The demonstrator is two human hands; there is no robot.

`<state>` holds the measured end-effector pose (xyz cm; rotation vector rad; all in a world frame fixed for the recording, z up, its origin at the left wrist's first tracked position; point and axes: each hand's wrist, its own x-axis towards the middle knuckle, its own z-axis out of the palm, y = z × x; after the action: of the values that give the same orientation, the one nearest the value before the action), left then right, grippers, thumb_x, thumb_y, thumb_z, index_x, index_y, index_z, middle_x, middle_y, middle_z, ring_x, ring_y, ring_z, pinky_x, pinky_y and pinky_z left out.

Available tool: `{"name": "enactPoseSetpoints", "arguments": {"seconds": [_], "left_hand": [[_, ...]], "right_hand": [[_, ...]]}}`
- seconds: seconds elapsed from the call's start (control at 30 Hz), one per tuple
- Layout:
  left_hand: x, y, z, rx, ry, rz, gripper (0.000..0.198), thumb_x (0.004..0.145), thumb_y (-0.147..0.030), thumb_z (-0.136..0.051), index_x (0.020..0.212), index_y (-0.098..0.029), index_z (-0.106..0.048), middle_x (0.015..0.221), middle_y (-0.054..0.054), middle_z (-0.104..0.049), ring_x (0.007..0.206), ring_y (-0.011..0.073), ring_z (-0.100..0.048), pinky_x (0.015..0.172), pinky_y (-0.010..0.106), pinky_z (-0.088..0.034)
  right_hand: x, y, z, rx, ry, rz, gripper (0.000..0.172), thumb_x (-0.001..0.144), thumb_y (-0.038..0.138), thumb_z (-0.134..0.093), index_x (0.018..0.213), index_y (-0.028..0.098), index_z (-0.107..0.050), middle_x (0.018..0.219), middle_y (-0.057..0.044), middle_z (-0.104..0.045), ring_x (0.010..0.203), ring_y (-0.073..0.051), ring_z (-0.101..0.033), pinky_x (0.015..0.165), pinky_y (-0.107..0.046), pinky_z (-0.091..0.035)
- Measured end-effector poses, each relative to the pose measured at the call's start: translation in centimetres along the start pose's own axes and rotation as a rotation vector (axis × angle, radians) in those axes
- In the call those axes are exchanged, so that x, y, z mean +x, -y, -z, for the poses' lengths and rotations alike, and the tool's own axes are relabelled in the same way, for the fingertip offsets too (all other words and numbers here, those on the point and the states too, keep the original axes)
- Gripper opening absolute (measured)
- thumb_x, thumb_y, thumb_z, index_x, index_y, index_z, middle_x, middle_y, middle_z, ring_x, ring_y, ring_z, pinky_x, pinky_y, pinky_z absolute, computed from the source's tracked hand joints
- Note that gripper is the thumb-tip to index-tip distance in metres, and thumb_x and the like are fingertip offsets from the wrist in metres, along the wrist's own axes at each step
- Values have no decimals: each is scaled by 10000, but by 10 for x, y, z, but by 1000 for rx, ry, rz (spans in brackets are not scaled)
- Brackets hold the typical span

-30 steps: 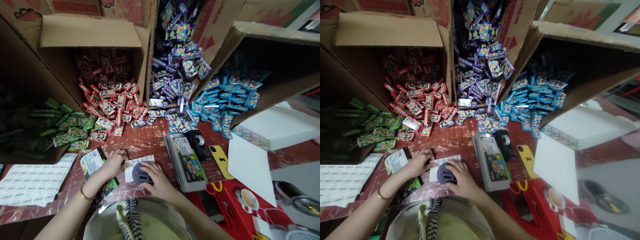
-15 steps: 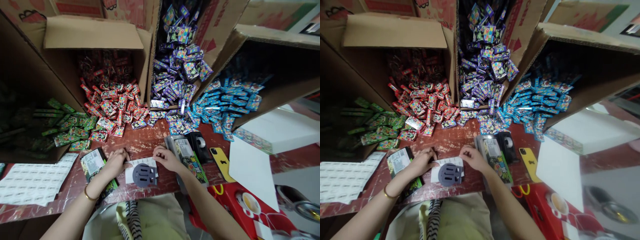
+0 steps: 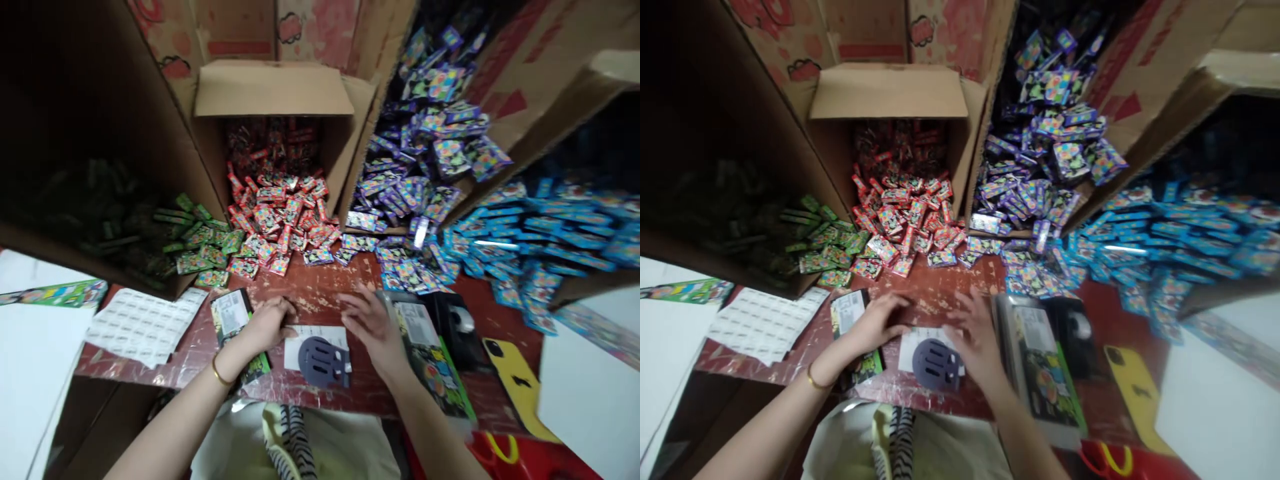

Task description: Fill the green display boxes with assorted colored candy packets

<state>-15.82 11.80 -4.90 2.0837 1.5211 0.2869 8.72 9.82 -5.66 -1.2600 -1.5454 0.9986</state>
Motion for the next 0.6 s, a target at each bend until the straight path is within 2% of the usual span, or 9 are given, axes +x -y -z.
{"name": "enactPoseSetpoints", "arguments": {"seconds": [0.07, 0.13, 0.2, 0.27, 0.37, 0.47, 0.53, 0.6], "left_hand": [[-16, 13, 18, -9, -192, 76, 321, 833, -365, -579, 1125, -232, -564, 1152, 88, -599, 1119, 265, -511, 968, 402, -360], [-31, 36, 28, -30, -463, 216, 312, 853, -375, -526, 1112, -203, -555, 1124, 119, -595, 1101, 298, -507, 975, 444, -358], [-41, 63, 29, -46, -572, 312, 335, 840, -390, -527, 1086, -165, -562, 1057, 149, -592, 1066, 335, -507, 961, 486, -360], [-46, 83, 24, -78, -575, 350, 330, 824, -400, -541, 1048, -160, -581, 1006, 150, -594, 1046, 351, -503, 960, 515, -348], [-45, 93, 18, -189, -571, 367, 263, 798, -412, -574, 924, -186, -618, 960, 126, -612, 1019, 332, -513, 974, 508, -339], [-48, 87, 22, -357, -556, 379, 287, 758, -458, -617, 851, -187, -627, 918, 101, -630, 978, 298, -542, 942, 456, -385], [-53, 79, 28, -493, -529, 390, 336, 754, -503, -610, 839, -178, -627, 877, 80, -643, 911, 262, -575, 866, 398, -441], [-60, 69, 33, -638, -491, 401, 370, 779, -531, -573, 828, -167, -618, 821, 54, -647, 801, 211, -599, 756, 329, -474]], "right_hand": [[-16, 24, -28, -42, 52, 91, 827, 750, 236, -678, 1435, 373, -235, 1474, -112, -341, 1085, -262, -591, 871, -462, -515], [-36, 41, -64, -127, 242, 183, 1000, 690, 175, -727, 1460, 409, -134, 1551, -70, -159, 1218, -302, -507, 953, -484, -483], [-52, 45, -97, -227, 443, 265, 1171, 616, 83, -764, 1475, 394, -31, 1569, -58, -37, 1352, -348, -331, 1041, -496, -413], [-62, 39, -123, -310, 538, 293, 1255, 587, 19, -763, 1476, 365, 51, 1568, -69, 46, 1410, -361, -156, 1095, -502, -343], [-68, 21, -141, -340, 525, 246, 1205, 641, 6, -710, 1471, 347, 94, 1559, -81, 123, 1424, -325, -98, 1107, -480, -330], [-73, 5, -141, -273, 485, 205, 1146, 674, 32, -665, 1470, 327, 105, 1556, -86, 140, 1431, -301, -80, 1113, -489, -309], [-79, -2, -134, -208, 452, 175, 1133, 669, 71, -671, 1471, 327, 88, 1560, -75, 125, 1433, -304, -44, 1116, -509, -290], [-88, -7, -121, -143, 422, 153, 1108, 680, 106, -672, 1469, 354, 64, 1565, -54, 96, 1433, -301, -66, 1100, -503, -324]]}}
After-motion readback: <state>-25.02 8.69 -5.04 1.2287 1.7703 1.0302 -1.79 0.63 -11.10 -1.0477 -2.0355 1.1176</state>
